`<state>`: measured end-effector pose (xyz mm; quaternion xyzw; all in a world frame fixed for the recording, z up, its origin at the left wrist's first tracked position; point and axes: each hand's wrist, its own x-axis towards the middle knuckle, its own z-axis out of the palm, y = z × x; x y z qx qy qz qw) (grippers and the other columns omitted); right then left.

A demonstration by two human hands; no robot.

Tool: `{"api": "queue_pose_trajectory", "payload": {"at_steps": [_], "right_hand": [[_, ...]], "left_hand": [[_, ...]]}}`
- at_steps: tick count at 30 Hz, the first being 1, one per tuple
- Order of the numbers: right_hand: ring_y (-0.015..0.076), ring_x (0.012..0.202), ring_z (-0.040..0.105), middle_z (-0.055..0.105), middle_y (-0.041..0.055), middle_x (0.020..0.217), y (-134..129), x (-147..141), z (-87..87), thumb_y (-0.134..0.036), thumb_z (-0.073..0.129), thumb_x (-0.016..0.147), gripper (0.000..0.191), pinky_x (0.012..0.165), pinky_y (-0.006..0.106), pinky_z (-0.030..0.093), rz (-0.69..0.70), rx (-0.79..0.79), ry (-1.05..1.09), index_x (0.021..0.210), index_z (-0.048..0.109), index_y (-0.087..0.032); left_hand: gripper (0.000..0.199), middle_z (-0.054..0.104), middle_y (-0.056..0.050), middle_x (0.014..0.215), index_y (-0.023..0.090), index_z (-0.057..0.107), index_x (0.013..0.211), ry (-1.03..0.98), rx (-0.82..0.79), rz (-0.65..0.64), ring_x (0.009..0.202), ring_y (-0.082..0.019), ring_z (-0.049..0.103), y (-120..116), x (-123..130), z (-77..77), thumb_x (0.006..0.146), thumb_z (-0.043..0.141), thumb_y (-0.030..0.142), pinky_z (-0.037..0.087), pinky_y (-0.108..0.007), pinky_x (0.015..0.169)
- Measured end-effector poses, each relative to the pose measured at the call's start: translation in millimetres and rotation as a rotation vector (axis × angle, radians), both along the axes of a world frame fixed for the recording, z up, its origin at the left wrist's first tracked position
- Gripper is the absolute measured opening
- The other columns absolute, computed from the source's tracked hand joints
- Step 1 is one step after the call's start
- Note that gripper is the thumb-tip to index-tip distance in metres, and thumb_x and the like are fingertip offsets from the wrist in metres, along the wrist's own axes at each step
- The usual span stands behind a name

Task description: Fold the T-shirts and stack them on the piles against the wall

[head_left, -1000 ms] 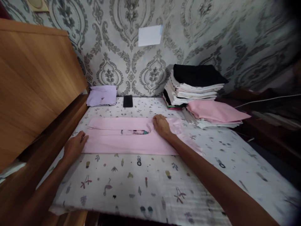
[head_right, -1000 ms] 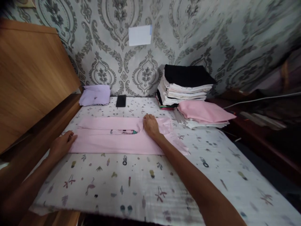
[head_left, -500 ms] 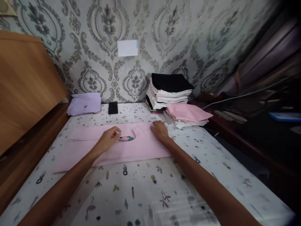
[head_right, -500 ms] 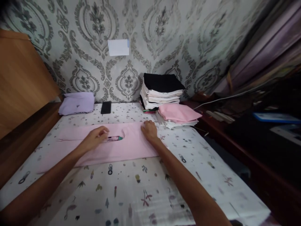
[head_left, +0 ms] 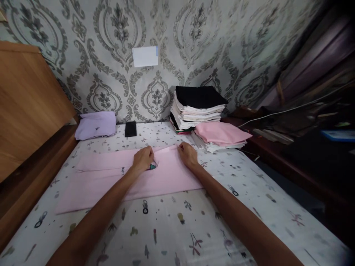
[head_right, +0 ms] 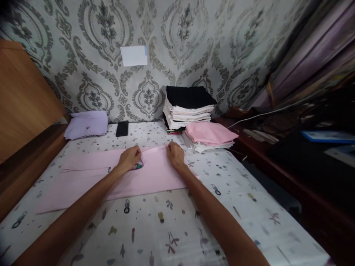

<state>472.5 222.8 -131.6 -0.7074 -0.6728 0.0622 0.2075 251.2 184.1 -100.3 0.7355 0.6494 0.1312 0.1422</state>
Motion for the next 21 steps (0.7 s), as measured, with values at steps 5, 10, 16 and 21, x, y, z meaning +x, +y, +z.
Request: {"api": "queue_pose_trajectory", "payload": {"at_steps": [5,10,16,21], "right_hand": [[0.0249,0.099,0.062,0.069,0.0123,0.108,-1.2,2.7,-0.3,-0.02,0.053,0.088,0.03,0.081,0.033,0.046,0.017,0.038,-0.045,0.117,0.06,-0.016],[0.03,0.116,0.058,0.063,0.0159,0.125,-8.8,-14.2,-11.4,-0.029,0.047,0.092,0.033,0.1,0.045,0.046,0.375,0.249,-0.063,0.118,0.063,-0.017],[0.0271,0.14,0.042,0.052,0.0125,0.146,-31.9,-53.4,-33.7,-0.04,0.037,0.097,0.047,0.112,0.047,0.038,0.699,0.172,-0.156,0.135,0.056,-0.021],[0.0257,0.141,0.041,0.05,0.011,0.148,-33.7,-55.7,-41.5,-0.042,0.032,0.098,0.049,0.113,0.047,0.036,0.657,0.176,-0.208,0.136,0.056,-0.022]], "left_hand": [[0.018,0.069,-0.006,0.11,0.022,0.059,0.106,0.009,0.035,-0.013,0.106,-0.021,0.062,-13.1,-0.2,2.3,0.092,0.048,0.019,0.046,-0.031,0.084],[0.037,0.059,-0.009,0.135,0.021,0.048,0.134,-0.068,0.127,-0.225,0.126,-0.021,0.053,-52.2,-21.4,6.0,0.099,0.04,0.028,0.041,-0.034,0.104],[0.059,0.025,-0.012,0.163,0.022,0.028,0.153,-0.033,-0.009,-0.273,0.152,-0.022,0.019,-106.8,-95.1,-8.6,0.101,0.028,0.05,0.019,-0.043,0.122],[0.066,0.017,-0.009,0.166,0.021,0.024,0.156,0.085,-0.083,-0.07,0.153,-0.021,0.009,-134.0,-176.9,-17.6,0.1,0.023,0.057,0.008,-0.043,0.124]]}}
